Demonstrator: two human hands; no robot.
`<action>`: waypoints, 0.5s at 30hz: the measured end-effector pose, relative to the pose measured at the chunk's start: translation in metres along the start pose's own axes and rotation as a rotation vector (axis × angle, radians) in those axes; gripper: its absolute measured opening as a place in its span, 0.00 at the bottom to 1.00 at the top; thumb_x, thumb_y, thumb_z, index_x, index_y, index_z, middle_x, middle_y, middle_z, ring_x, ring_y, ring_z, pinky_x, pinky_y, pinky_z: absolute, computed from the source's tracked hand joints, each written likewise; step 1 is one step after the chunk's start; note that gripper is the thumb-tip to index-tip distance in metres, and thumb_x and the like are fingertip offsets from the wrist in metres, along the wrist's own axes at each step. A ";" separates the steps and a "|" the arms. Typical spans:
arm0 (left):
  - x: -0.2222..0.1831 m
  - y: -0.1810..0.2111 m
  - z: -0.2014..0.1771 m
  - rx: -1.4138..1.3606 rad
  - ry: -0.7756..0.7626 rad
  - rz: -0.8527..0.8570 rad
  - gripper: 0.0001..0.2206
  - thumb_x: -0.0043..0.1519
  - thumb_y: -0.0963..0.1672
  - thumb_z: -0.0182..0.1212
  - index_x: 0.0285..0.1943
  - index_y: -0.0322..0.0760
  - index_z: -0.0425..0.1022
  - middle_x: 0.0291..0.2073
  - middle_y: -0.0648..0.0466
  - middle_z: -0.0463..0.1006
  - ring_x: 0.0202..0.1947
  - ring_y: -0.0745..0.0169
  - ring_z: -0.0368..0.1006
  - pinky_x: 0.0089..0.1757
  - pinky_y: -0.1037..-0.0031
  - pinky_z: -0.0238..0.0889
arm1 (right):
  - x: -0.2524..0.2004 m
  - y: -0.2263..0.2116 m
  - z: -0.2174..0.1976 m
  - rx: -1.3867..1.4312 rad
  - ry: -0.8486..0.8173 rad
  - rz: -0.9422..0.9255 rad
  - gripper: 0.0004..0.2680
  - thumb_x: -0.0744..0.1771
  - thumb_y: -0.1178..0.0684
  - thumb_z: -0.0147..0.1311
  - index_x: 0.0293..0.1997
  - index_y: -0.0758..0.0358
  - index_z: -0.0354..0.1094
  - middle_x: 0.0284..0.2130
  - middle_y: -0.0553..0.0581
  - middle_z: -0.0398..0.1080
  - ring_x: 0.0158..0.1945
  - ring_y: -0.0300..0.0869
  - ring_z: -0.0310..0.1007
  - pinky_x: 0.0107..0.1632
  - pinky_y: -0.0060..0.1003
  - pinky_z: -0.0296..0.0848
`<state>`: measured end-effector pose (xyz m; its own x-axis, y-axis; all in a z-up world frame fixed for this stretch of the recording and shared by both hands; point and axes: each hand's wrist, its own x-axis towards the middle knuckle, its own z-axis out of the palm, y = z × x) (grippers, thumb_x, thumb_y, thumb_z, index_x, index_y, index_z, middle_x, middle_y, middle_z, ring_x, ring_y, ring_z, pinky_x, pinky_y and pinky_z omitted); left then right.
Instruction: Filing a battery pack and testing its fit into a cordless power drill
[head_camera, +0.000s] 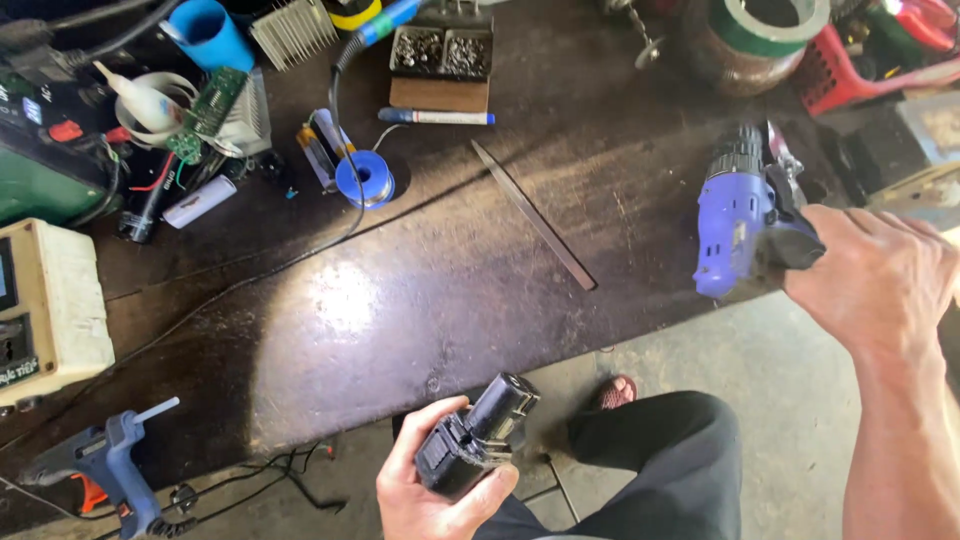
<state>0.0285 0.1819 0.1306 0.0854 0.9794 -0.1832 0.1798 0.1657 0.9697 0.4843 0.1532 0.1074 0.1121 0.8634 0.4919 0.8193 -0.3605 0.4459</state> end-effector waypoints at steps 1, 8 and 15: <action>0.008 0.005 -0.002 -0.005 0.004 0.005 0.29 0.34 0.43 0.82 0.50 0.40 0.84 0.32 0.57 0.81 0.27 0.70 0.72 0.35 0.82 0.64 | 0.013 -0.003 -0.002 -0.002 0.008 -0.002 0.24 0.52 0.46 0.54 0.52 0.37 0.80 0.33 0.40 0.75 0.40 0.39 0.80 0.44 0.33 0.72; 0.073 0.037 -0.019 0.400 0.090 0.416 0.29 0.43 0.46 0.79 0.55 0.40 0.77 0.48 0.51 0.81 0.50 0.61 0.78 0.55 0.73 0.67 | 0.060 -0.038 -0.057 0.158 -0.178 -0.064 0.27 0.56 0.46 0.60 0.63 0.54 0.75 0.57 0.54 0.75 0.62 0.54 0.71 0.62 0.49 0.69; 0.099 0.025 -0.020 0.589 0.113 0.431 0.29 0.47 0.50 0.77 0.60 0.46 0.76 0.48 0.55 0.81 0.49 0.57 0.78 0.52 0.68 0.66 | 0.089 -0.162 -0.155 0.861 0.160 -0.052 0.07 0.67 0.62 0.57 0.48 0.67 0.76 0.43 0.59 0.77 0.44 0.51 0.75 0.50 0.48 0.73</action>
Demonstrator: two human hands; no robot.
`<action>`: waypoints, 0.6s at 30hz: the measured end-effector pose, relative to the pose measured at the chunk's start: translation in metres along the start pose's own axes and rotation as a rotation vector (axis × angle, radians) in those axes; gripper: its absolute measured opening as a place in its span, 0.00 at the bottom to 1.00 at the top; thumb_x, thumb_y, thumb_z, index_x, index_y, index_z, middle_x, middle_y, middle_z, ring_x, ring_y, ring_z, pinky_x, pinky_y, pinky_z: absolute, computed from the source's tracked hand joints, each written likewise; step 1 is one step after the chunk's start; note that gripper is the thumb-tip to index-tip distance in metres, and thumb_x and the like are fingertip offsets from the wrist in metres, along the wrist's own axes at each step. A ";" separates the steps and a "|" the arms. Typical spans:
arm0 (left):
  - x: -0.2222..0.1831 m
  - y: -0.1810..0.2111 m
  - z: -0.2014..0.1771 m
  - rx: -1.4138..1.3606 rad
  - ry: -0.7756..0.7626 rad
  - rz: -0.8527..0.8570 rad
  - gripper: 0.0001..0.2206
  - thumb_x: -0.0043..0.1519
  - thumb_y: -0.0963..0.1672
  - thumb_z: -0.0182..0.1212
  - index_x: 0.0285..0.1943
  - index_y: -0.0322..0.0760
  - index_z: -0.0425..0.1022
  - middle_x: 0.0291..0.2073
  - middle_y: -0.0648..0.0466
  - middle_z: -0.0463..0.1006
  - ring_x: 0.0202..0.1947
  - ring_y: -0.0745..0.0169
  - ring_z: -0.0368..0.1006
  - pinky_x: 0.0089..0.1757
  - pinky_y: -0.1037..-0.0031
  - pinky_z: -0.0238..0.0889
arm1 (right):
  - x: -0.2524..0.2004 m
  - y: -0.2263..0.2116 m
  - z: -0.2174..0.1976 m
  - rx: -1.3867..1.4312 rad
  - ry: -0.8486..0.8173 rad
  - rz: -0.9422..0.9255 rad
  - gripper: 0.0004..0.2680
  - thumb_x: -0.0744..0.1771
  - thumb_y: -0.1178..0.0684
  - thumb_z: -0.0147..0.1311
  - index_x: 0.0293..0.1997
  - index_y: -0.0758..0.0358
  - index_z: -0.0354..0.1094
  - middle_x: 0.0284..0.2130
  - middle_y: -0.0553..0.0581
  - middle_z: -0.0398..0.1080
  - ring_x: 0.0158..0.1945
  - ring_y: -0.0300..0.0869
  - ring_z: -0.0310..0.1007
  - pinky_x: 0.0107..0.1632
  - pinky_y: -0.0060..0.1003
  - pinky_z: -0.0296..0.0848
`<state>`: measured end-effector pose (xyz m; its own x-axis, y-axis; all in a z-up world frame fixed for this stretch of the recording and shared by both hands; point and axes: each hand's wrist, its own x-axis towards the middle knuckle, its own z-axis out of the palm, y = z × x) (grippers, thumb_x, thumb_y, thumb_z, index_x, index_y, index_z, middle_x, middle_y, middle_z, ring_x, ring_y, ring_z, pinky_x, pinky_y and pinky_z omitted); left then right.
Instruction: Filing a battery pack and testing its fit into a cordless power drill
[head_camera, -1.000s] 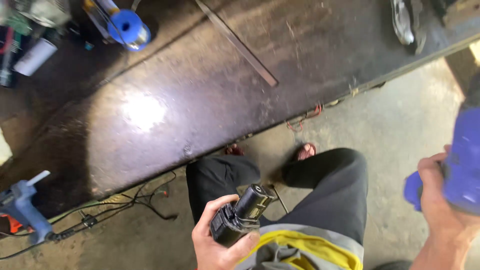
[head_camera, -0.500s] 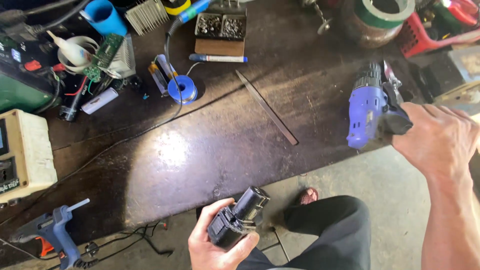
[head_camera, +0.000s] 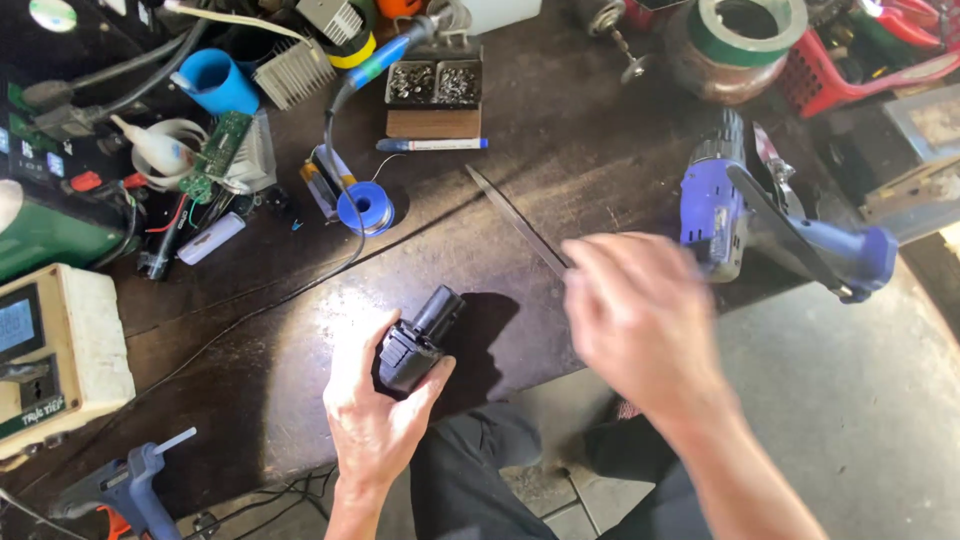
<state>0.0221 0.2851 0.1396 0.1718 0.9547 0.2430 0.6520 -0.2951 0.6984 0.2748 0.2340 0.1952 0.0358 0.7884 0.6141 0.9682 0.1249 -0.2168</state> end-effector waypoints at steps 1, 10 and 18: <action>-0.001 0.001 0.001 0.001 -0.006 0.009 0.29 0.47 0.50 0.77 0.60 0.46 0.76 0.48 0.55 0.81 0.49 0.57 0.78 0.52 0.68 0.66 | -0.004 0.001 0.024 -0.003 0.005 0.009 0.07 0.67 0.62 0.57 0.48 0.67 0.76 0.43 0.59 0.77 0.44 0.51 0.75 0.50 0.48 0.73; -0.004 0.014 0.005 0.069 0.034 0.160 0.24 0.53 0.48 0.72 0.58 0.40 0.75 0.46 0.50 0.81 0.46 0.54 0.78 0.51 0.69 0.67 | -0.027 0.016 0.122 -0.136 -0.034 0.301 0.07 0.69 0.59 0.55 0.31 0.62 0.65 0.29 0.55 0.61 0.30 0.50 0.67 0.24 0.44 0.68; -0.001 0.013 0.019 0.140 0.029 0.015 0.32 0.43 0.50 0.81 0.56 0.39 0.74 0.39 0.52 0.81 0.34 0.59 0.78 0.42 0.70 0.69 | -0.066 -0.043 0.025 0.572 -0.079 0.554 0.07 0.71 0.59 0.44 0.54 0.65 0.62 0.22 0.51 0.68 0.20 0.40 0.71 0.28 0.38 0.71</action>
<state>0.0442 0.2816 0.1358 0.1622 0.9480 0.2738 0.7466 -0.2994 0.5941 0.2249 0.1916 0.1449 0.4361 0.8637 0.2527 0.5367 -0.0243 -0.8434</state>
